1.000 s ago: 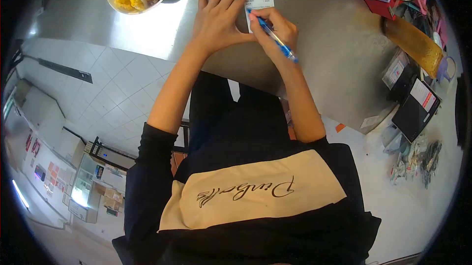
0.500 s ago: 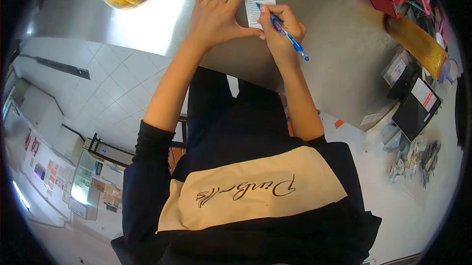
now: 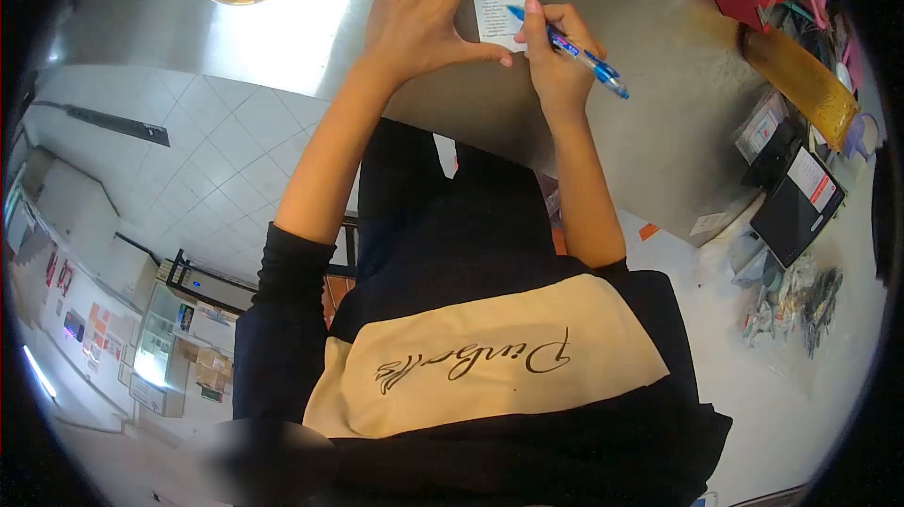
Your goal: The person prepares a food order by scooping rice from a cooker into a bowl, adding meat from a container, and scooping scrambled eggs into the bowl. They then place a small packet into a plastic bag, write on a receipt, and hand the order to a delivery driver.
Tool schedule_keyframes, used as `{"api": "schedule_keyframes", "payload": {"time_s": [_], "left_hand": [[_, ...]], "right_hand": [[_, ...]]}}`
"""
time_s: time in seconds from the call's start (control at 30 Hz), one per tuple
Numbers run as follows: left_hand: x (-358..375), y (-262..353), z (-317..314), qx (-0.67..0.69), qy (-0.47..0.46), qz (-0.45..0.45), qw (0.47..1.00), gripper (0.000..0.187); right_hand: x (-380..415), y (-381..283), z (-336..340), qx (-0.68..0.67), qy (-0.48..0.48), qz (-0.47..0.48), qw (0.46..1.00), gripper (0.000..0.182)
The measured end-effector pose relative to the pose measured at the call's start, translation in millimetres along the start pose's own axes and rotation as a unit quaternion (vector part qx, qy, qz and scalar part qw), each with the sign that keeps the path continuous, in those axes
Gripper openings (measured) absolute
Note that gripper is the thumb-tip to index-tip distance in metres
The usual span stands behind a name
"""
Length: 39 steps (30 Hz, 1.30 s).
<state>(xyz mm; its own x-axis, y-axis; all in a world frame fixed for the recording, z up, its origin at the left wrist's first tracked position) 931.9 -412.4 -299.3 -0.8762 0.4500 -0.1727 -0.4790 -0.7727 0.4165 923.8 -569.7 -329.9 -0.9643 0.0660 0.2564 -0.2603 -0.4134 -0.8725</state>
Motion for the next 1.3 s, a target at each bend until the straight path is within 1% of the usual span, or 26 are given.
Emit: {"api": "schedule_keyframes", "payload": {"time_s": [0.03,0.13,0.23,0.3,0.33,0.37,0.4,0.47,0.5,0.6,0.63,0.7,0.77,0.8,0.87,0.9,0.93,0.97,1.03,1.07,1.13,1.23,1.3], "left_hand": [[-0.3,-0.2,-0.2,0.001,-0.003,0.000,1.000,0.109],[1.2,-1.2,-2.1,-0.005,-0.011,-0.001,1.000,0.109],[1.3,-0.4,-0.3,0.000,-0.003,-0.007,1.000,0.109],[3.8,1.5,-4.6,-0.001,0.037,-0.017,0.999,0.112],[6.5,1.9,-6.9,-0.004,0.058,-0.022,0.998,0.114],[9.1,0.4,-8.9,0.009,0.051,-0.016,0.999,0.113],[10.9,-2.0,-9.6,0.020,0.046,-0.011,0.999,0.112],[12.8,-5.4,-6.6,0.034,0.034,-0.009,0.999,0.112],[11.5,-4.0,-5.6,0.037,0.028,-0.011,0.999,0.113],[13.6,-5.0,3.9,0.067,0.003,-0.021,0.998,0.117],[17.9,-6.0,2.6,0.072,0.000,-0.036,0.997,0.114],[28.9,-1.6,9.9,0.141,0.045,-0.043,0.988,0.106],[42.1,5.4,15.6,0.217,0.075,-0.002,0.973,0.090],[49.2,9.0,18.1,0.243,0.085,0.029,0.966,0.078],[65.5,17.9,22.4,0.293,0.098,0.082,0.948,0.059],[74.7,19.8,22.2,0.315,0.105,0.106,0.937,0.050],[84.1,20.4,19.4,0.335,0.114,0.119,0.928,0.041],[87.0,28.3,27.5,0.343,0.121,0.132,0.922,0.036],[89.0,43.7,40.7,0.340,0.098,0.109,0.929,0.033],[83.5,54.3,41.8,0.375,0.077,0.115,0.917,0.032],[75.0,73.2,42.1,0.431,0.026,0.139,0.891,0.031],[52.0,100.5,18.1,0.397,-0.098,0.073,0.910,0.036],[30.2,132.7,6.3,0.295,-0.125,-0.091,0.943,0.041]], "right_hand": [[-0.4,0.7,-0.1,0.008,0.024,0.032,0.999,0.022],[3.9,-12.6,3.0,0.027,-0.086,0.029,0.996,0.020],[-4.0,-3.7,11.7,-0.026,-0.132,-0.141,0.981,0.014],[-15.2,-9.2,11.3,-0.020,-0.047,0.029,0.998,0.012],[-20.2,-13.3,10.8,-0.019,-0.004,0.115,0.993,0.012],[-24.2,-21.7,11.8,0.069,-0.014,0.203,0.977,0.023],[-26.3,-25.2,11.3,0.157,-0.020,0.254,0.954,0.030],[-27.5,-23.5,4.3,0.323,-0.019,0.351,0.879,0.043],[-26.2,-20.5,3.2,0.373,-0.015,0.368,0.852,0.055],[-23.2,-30.3,2.0,0.378,-0.032,0.350,0.856,0.053],[-21.8,-30.0,2.0,0.381,-0.029,0.361,0.851,0.054],[-23.5,-29.2,2.0,0.391,-0.011,0.378,0.839,0.055],[-20.6,-35.9,5.4,0.406,-0.027,0.358,0.840,0.055],[-19.4,-34.8,9.3,0.416,-0.027,0.340,0.843,0.056],[-20.8,-15.4,8.2,0.400,0.019,0.363,0.842,0.056],[-19.8,-15.6,10.5,0.304,0.014,0.259,0.917,0.052],[-11.6,-17.5,11.9,0.255,0.023,0.206,0.944,0.047],[-2.7,-18.8,13.7,0.201,0.034,0.154,0.967,0.043],[22.4,-32.5,21.0,0.196,0.088,0.164,0.963,0.035],[39.0,-40.4,29.5,0.181,0.122,0.174,0.960,0.032],[65.3,-38.2,52.2,0.156,0.123,0.201,0.959,0.025],[87.0,-25.4,116.9,0.123,0.194,0.167,0.959,0.018],[99.0,-13.7,180.9,0.118,0.290,0.133,0.940,0.016]]}}
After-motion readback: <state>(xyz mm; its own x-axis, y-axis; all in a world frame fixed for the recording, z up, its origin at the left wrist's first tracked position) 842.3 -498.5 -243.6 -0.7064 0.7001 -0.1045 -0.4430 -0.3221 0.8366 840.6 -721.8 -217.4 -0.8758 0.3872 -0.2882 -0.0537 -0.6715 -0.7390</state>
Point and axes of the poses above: each hand's wrist, its own x-axis away from the middle knuckle, its own z-axis out of the back of the hand, y = z × x, the point moved 3 cm from there along -x, towards the middle knuckle, and after that the axes turned 14 degrees about -z, right-handed, at the moved point
